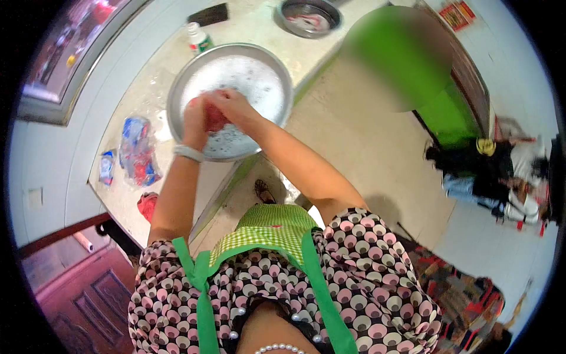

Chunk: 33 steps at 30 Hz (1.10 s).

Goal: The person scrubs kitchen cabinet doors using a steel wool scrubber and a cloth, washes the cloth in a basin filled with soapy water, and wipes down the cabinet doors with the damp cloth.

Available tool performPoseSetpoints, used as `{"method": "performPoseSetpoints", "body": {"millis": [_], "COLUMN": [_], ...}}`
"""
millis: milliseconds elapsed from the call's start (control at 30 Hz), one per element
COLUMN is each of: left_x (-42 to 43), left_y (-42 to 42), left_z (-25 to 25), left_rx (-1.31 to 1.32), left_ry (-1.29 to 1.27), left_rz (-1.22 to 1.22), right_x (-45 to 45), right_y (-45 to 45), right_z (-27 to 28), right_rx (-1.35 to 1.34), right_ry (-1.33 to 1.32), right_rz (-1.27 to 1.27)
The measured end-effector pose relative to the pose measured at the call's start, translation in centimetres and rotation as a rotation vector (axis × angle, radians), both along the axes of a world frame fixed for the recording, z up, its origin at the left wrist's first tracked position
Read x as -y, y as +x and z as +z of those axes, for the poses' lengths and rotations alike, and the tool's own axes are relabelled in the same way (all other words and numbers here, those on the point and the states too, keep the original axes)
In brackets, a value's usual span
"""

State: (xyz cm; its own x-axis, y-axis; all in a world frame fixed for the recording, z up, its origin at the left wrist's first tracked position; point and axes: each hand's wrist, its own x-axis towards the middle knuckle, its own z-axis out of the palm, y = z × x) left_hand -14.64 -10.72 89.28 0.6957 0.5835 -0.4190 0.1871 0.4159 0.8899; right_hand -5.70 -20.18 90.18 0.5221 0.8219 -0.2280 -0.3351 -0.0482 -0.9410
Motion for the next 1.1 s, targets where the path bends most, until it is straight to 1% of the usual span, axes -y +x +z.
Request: {"method": "performPoseSetpoints", "body": {"millis": [33,67,133,167,233,267,333,400,433,467,500,533,567,633,667,700,733,800,867,900,933,1000,1067,1100], "left_x": [-0.4,1.2,0.8,0.5,0.3,0.5,1.6,2.7,2.9,3.4,4.4,5.2,6.1,6.6,6.8,7.3,7.5,8.2,10.0,10.5,11.2,12.9,13.6,14.1], "left_y": [-0.8,-1.0,-2.5,-3.2,-3.9,-4.1,-4.1,-4.1,-4.0,-4.1,-3.9,-3.6,-3.3,-3.0,-3.0,-2.8,-2.9,-3.7,-3.8,-4.1,-2.4,-3.0,-4.8,-5.6], "left_z": [0.9,5.1,5.2,5.1,5.0,4.7,4.5,4.1,3.5,2.9,2.9,2.8,2.4,1.2,0.7,0.3,0.0,-2.0,-3.5,-4.6,-3.1,-3.9,-5.2,-5.6], "left_rx": [0.17,0.239,0.335,0.307,0.451,0.406,0.464,0.427,0.48,0.534,0.513,0.492,0.478,0.405,0.385,0.353,0.326,0.269,0.243,0.288,0.243,0.154,0.099,0.106], "left_ry": [-0.4,-0.633,-0.678,-0.669,-0.83,-0.83,-0.581,-0.633,-0.719,-0.802,-0.8,-0.807,-0.775,-0.701,-0.709,-0.646,-0.579,-0.562,-0.56,-0.636,-0.687,-0.687,-0.741,-0.826], "left_rz": [0.076,0.094,0.01,0.014,0.018,0.025,-0.057,-0.011,-0.076,-0.14,-0.117,-0.112,-0.091,-0.051,-0.044,-0.055,-0.072,-0.108,-0.102,-0.137,-0.104,-0.122,-0.115,-0.092], "right_x": [2.3,1.4,2.0,1.9,2.2,3.1,5.3,7.0,7.5,7.6,7.4,7.5,8.5,9.8,10.2,10.6,11.0,12.2,13.0,13.4,13.7,14.8,15.6,16.0], "right_y": [-0.2,-0.2,-0.1,0.0,1.1,1.6,1.8,1.5,1.1,0.9,1.1,0.8,0.9,0.0,-0.1,0.0,-0.6,-2.4,-3.8,-4.6,-3.0,-3.4,-4.6,-5.3], "right_z": [4.3,1.4,1.3,0.9,0.1,0.2,2.3,3.3,3.1,1.5,-0.8,-1.3,-2.0,-2.1,-2.4,-2.6,-3.0,-3.9,-6.1,-7.5,-6.5,-8.7,-10.0,-10.5], "right_rx": [-0.025,0.15,0.372,0.243,0.012,-0.094,0.066,-0.018,-0.079,-0.093,-0.084,-0.076,-0.137,-0.22,-0.279,-0.358,-0.365,-0.351,-0.403,-0.444,-0.488,-0.686,-0.719,-0.75], "right_ry": [0.07,0.074,0.115,0.16,0.242,0.274,0.093,0.101,0.113,0.111,0.229,0.35,0.571,0.548,0.533,0.623,0.624,0.198,0.228,0.251,0.19,0.187,0.158,0.142], "right_rz": [0.062,0.034,0.08,0.072,0.064,0.063,-0.021,-0.06,-0.089,-0.094,-0.058,-0.028,0.046,-0.008,-0.047,0.03,0.026,-0.291,-0.347,-0.399,-0.408,-0.535,-0.531,-0.521]}}
